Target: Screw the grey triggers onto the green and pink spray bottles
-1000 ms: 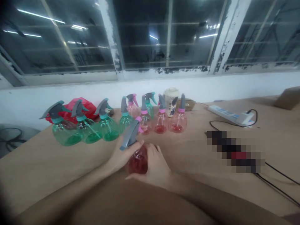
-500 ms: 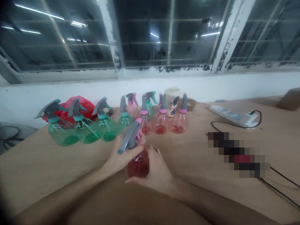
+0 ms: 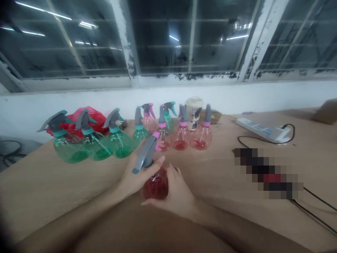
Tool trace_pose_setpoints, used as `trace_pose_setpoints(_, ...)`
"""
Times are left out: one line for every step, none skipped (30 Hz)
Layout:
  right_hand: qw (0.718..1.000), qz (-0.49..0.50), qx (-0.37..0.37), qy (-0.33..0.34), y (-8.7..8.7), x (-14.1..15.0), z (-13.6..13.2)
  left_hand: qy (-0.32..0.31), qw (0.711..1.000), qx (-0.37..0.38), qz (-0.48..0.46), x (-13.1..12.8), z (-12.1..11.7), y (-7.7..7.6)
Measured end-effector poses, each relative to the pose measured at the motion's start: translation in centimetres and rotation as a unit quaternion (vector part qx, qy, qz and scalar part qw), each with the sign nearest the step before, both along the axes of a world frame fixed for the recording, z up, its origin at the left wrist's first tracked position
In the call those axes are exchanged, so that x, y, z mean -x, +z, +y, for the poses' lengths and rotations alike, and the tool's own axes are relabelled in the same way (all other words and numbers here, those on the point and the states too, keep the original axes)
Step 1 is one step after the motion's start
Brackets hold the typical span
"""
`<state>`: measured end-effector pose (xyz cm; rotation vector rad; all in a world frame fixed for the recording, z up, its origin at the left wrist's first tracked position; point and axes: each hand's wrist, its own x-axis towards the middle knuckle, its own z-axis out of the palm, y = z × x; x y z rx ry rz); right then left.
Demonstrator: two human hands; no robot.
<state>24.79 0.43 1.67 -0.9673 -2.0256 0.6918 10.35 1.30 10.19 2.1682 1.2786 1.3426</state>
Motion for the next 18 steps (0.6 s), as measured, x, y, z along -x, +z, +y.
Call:
trace_pose_setpoints(1.0,-0.002,0.002,-0.001,-0.03,-0.03,0.01,-0.001,1.0,0.002,0.002,0.02,-0.01,-0.11)
trace_pose_setpoints(1.0,-0.001,0.006,-0.003,-0.06,-0.04,0.0,-0.002,1.0,0.009,0.002,0.04,-0.03,-0.22)
trace_pose_setpoints(1.0,0.0,0.009,-0.005,-0.08,-0.04,-0.03,-0.003,1.0,0.019,0.002,0.05,-0.04,-0.31)
trace_pose_setpoints(1.0,0.002,0.013,-0.005,-0.09,-0.04,-0.07,-0.004,1.0,0.03,-0.001,0.06,-0.04,-0.37)
trace_pose_setpoints(1.0,0.003,0.019,-0.007,-0.08,-0.03,-0.11,-0.002,0.999,0.037,-0.003,0.05,-0.03,-0.39)
trace_pose_setpoints(1.0,0.005,0.025,-0.008,-0.05,-0.02,-0.16,-0.001,0.999,0.041,-0.005,0.03,-0.02,-0.38)
trace_pose_setpoints(1.0,0.006,0.029,-0.009,-0.01,-0.02,-0.21,-0.001,0.999,0.041,-0.008,-0.01,0.01,-0.34)
trace_pose_setpoints(0.999,0.007,0.032,-0.007,0.04,-0.02,-0.25,-0.004,0.999,0.04,-0.013,-0.05,0.03,-0.28)
trace_pose_setpoints(0.999,0.008,0.033,-0.005,0.1,-0.02,-0.29,-0.008,0.999,0.039,-0.017,-0.11,0.06,-0.21)
trace_pose_setpoints(0.999,0.01,0.033,-0.004,0.16,-0.02,-0.32,-0.012,0.999,0.04,-0.022,-0.17,0.08,-0.13)
trace_pose_setpoints(0.999,0.01,0.032,-0.003,0.21,-0.03,-0.34,-0.016,0.999,0.043,-0.025,-0.24,0.08,-0.06)
trace_pose_setpoints(1.0,0.011,0.03,-0.003,0.25,-0.03,-0.36,-0.016,0.998,0.049,-0.026,-0.3,0.07,0.01)
trace_pose_setpoints(1.0,0.01,0.028,-0.002,0.27,-0.02,-0.38,-0.013,0.998,0.056,-0.026,-0.36,0.03,0.06)
trace_pose_setpoints(1.0,0.01,0.026,-0.004,0.28,-0.01,-0.39,-0.007,0.998,0.063,-0.026,-0.42,-0.03,0.11)
trace_pose_setpoints(1.0,0.01,0.025,-0.004,0.27,-0.01,-0.4,-0.001,0.997,0.066,-0.027,-0.46,-0.1,0.17)
trace_pose_setpoints(1.0,0.01,0.024,-0.003,0.25,0.0,-0.4,0.002,0.997,0.067,-0.026,-0.5,-0.19,0.23)
trace_pose_setpoints(1.0,0.008,0.024,-0.001,0.21,0.0,-0.4,0.004,0.998,0.064,-0.025,-0.53,-0.27,0.29)
trace_pose_setpoints(1.0,0.006,0.024,0.0,0.15,0.0,-0.4,0.004,0.998,0.061,-0.023,-0.55,-0.34,0.35)
